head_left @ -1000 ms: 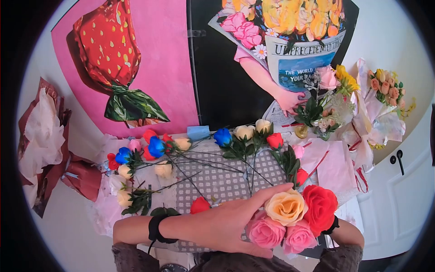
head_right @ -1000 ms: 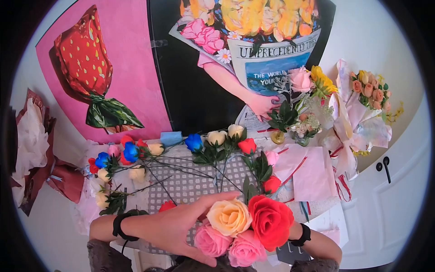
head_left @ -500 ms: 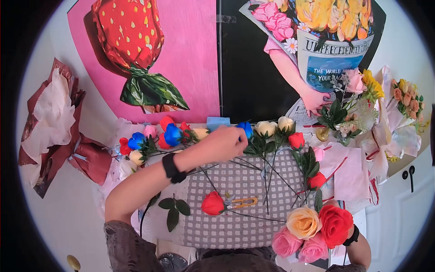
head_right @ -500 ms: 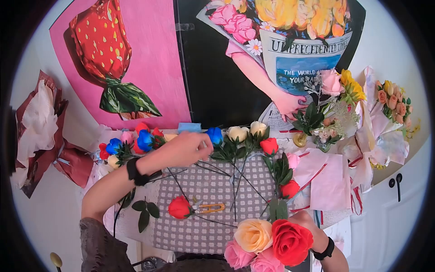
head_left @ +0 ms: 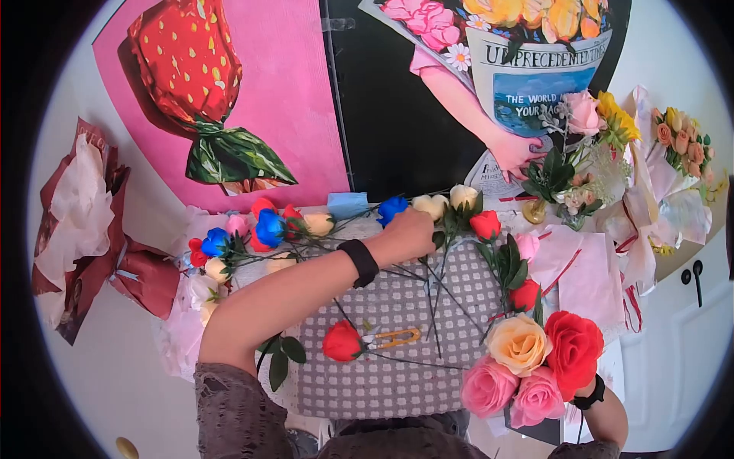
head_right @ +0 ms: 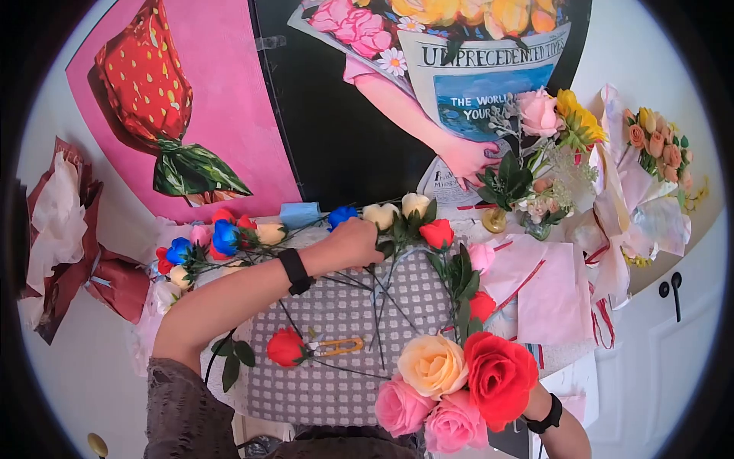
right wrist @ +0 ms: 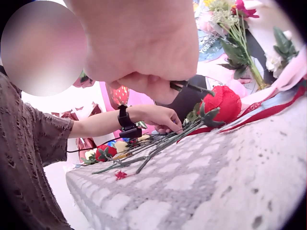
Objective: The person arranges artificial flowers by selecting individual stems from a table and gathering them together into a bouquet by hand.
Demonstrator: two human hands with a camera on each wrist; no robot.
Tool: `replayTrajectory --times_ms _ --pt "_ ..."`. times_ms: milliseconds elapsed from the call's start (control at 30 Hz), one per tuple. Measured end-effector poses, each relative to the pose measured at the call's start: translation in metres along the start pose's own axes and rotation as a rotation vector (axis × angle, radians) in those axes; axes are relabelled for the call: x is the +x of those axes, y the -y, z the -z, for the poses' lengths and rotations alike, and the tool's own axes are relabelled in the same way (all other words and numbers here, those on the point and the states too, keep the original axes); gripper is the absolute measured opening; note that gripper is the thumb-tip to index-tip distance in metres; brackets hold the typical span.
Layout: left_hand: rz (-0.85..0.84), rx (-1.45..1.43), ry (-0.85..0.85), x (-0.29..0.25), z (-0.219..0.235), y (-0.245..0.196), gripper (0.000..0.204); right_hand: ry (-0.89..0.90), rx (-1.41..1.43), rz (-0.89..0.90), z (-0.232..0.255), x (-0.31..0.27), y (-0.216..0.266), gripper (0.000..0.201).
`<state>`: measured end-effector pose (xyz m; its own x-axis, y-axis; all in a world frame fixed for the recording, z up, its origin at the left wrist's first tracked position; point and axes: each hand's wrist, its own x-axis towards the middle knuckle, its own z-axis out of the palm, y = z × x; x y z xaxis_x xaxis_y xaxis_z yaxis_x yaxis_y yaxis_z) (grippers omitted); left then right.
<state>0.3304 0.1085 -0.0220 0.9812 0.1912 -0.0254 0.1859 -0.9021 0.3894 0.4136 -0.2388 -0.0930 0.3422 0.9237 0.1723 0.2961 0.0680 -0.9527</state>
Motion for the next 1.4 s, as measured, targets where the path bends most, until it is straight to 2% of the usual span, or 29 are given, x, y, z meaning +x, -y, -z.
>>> replayTrajectory --times_ms 100,133,200,267,333,367,400,467,533,600,633,667,733,767,800,867,900,1000,1033,1067,1133,1167,1233,1267,1333,1367,1400 --pt "0.213 -0.152 0.094 -0.007 0.015 -0.005 0.027 -0.018 -0.001 -0.005 0.001 -0.004 0.000 0.039" --pt "0.212 -0.151 0.090 -0.009 0.019 -0.006 0.027 -0.026 -0.003 -0.002 0.001 -0.005 0.000 0.038" --pt "0.300 -0.355 0.057 -0.011 0.027 -0.005 0.024 -0.047 -0.006 0.004 0.002 -0.006 -0.001 0.038" --pt "0.301 -0.441 0.023 -0.018 0.032 -0.008 0.025 -0.060 -0.008 0.002 0.001 -0.009 0.000 0.037" --pt "0.249 -0.785 -0.112 -0.029 0.041 -0.014 0.026 -0.070 -0.016 0.014 0.004 -0.006 0.002 0.037" --pt "0.188 -0.827 -0.183 -0.033 0.043 -0.015 0.028 -0.076 -0.017 0.019 0.004 -0.004 0.003 0.037" --pt "0.187 -0.825 -0.186 -0.037 0.046 -0.015 0.028 -0.083 -0.017 0.022 0.003 -0.004 0.003 0.036" --pt "-0.069 -0.828 -0.388 -0.042 0.052 -0.015 0.029 -0.098 -0.020 0.027 0.003 -0.003 0.005 0.036" --pt "-0.090 -0.808 -0.377 -0.048 0.061 -0.020 0.026 -0.115 -0.022 0.037 0.003 -0.001 0.006 0.035" --pt "-0.213 -0.845 -0.620 -0.067 0.077 -0.036 0.024 -0.130 -0.023 0.044 0.001 0.001 0.008 0.035" --pt "-0.225 -0.669 -0.680 -0.075 0.082 -0.041 0.023 -0.136 -0.025 0.048 0.001 0.002 0.010 0.035" --pt "-0.227 -0.666 -0.686 -0.079 0.082 -0.039 0.023 -0.141 -0.026 0.052 0.001 0.003 0.012 0.034" --pt "-0.275 -0.223 -0.642 -0.086 0.079 -0.033 0.024 -0.153 -0.027 0.058 0.000 0.006 0.014 0.034" --pt "-0.313 -0.393 -0.695 -0.084 0.070 -0.032 0.026 -0.156 -0.028 0.061 -0.001 0.007 0.015 0.034" --pt "-0.311 -0.390 -0.700 -0.086 0.067 -0.030 0.026 -0.160 -0.028 0.063 -0.001 0.009 0.016 0.033" --pt "-0.171 -0.585 -0.581 -0.090 0.066 -0.030 0.033 -0.168 -0.029 0.067 -0.001 0.011 0.017 0.033" --pt "-0.170 -0.586 -0.584 -0.090 0.068 -0.029 0.033 -0.174 -0.030 0.067 -0.001 0.011 0.018 0.033" --pt "-0.024 -0.860 -0.516 -0.090 0.077 -0.023 0.043 -0.196 -0.025 0.060 -0.002 0.010 0.018 0.032" --pt "-0.011 -0.971 -0.456 -0.093 0.083 -0.022 0.037 -0.205 -0.023 0.059 -0.003 0.009 0.017 0.032" --pt "-0.011 -0.971 -0.454 -0.093 0.086 -0.024 0.037 -0.215 -0.021 0.056 -0.004 0.008 0.017 0.032" --pt "0.043 -1.158 -0.435 -0.094 0.089 -0.027 0.036 -0.229 -0.018 0.051 -0.004 0.007 0.017 0.031" --pt "0.046 -1.157 -0.437 -0.093 0.088 -0.026 0.036 -0.234 -0.016 0.049 -0.005 0.006 0.018 0.031" --pt "0.192 -1.206 -0.323 -0.085 0.083 -0.020 0.034 -0.247 -0.011 0.046 -0.004 0.002 0.017 0.030" --pt "0.194 -1.206 -0.323 -0.081 0.076 -0.016 0.034 -0.254 -0.009 0.043 -0.006 0.003 0.025 0.030" --pt "0.325 -1.110 0.009 -0.075 0.061 -0.011 0.032 -0.262 -0.007 0.041 -0.015 0.008 0.040 0.030" --pt "0.343 -1.132 0.093 -0.078 0.058 -0.017 0.030 -0.284 -0.010 -0.047 -0.028 0.018 0.074 0.022" --pt "0.344 -1.132 0.094 -0.082 0.054 -0.023 0.030 -0.306 -0.011 -0.135 -0.037 0.025 0.095 0.031"
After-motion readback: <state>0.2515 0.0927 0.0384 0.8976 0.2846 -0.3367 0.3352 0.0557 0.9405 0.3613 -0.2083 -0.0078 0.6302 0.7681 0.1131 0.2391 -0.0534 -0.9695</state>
